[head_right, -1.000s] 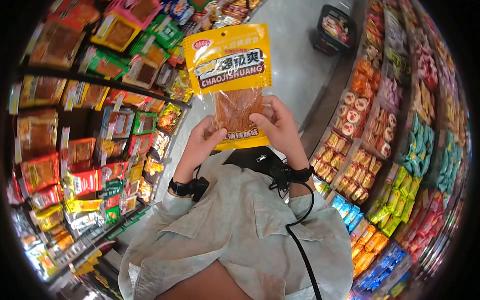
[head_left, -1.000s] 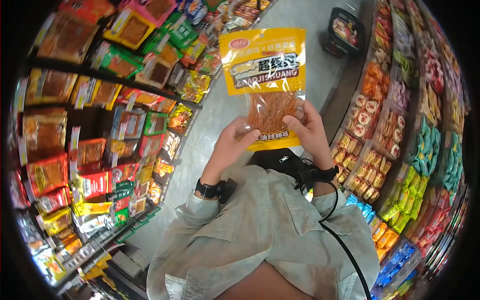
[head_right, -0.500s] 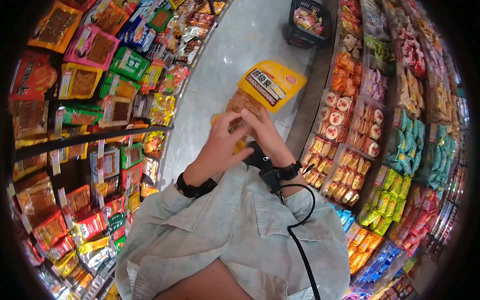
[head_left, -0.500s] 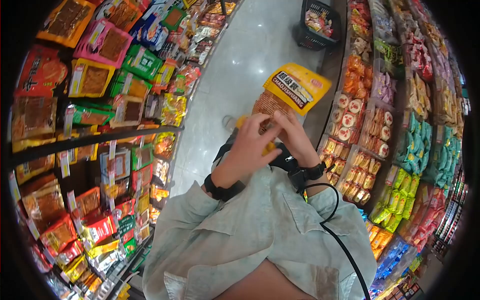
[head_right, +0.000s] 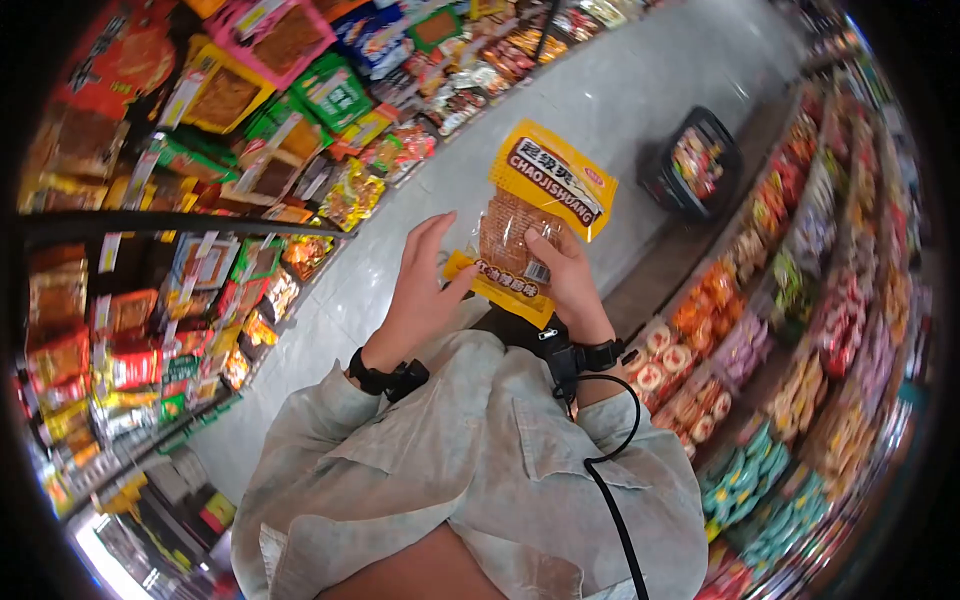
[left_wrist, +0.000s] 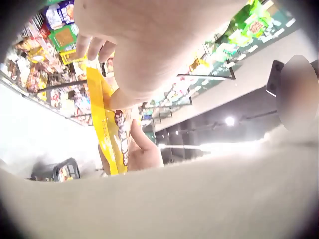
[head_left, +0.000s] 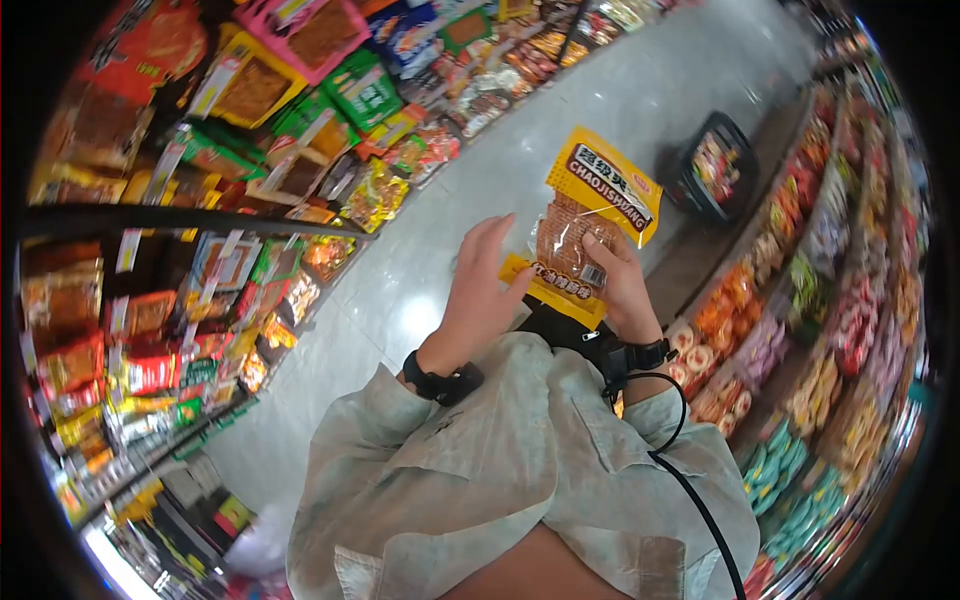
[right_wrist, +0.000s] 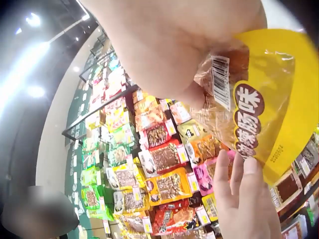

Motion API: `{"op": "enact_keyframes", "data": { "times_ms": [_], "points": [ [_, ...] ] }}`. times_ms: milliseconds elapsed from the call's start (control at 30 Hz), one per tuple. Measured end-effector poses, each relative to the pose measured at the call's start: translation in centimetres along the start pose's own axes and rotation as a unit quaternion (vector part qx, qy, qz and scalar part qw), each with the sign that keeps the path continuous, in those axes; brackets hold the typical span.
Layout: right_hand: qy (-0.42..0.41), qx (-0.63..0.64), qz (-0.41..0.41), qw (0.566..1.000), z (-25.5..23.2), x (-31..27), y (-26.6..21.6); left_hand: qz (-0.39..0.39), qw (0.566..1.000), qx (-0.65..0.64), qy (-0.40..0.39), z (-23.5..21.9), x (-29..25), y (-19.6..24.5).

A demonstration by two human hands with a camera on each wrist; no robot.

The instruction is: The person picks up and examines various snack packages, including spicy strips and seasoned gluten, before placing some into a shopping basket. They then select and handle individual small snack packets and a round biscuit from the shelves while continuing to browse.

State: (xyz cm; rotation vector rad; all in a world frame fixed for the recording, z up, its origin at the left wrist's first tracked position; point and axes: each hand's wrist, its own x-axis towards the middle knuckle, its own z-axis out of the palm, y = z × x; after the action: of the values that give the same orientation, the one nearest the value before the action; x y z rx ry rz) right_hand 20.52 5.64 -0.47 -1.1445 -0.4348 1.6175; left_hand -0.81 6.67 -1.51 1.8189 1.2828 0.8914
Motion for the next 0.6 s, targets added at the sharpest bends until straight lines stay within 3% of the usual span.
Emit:
{"op": "enact_keyframes", "data": {
  "times_ms": [100,300,333,400,500,600],
  "points": [
    [-0.1,-0.053,0.026,0.993,0.0,3.6,-0.2,-0.095,0.994,-0.023,0.055,0.2,-0.7,-1.5],
    [-0.245,-0.082,0.158,0.953,-0.6,6.2,0.2,-0.164,0.967,0.097,0.167,4.0,-5.2,0.2],
    [-0.264,-0.083,0.178,0.944,-0.8,6.3,0.3,-0.216,0.96,0.022,0.179,4.9,-5.1,2.1],
    [-0.312,-0.123,0.223,0.915,-0.8,5.9,0.6,-0.186,0.966,0.034,0.179,8.0,-6.7,2.1],
    [-0.391,-0.216,0.282,0.849,0.4,4.5,0.0,-0.278,0.941,-0.023,0.192,10.5,-7.4,5.1],
    [-0.453,-0.179,0.281,0.827,0.5,3.1,1.3,-0.321,0.902,-0.146,0.251,11.3,-9.3,4.3]
  ]
}}
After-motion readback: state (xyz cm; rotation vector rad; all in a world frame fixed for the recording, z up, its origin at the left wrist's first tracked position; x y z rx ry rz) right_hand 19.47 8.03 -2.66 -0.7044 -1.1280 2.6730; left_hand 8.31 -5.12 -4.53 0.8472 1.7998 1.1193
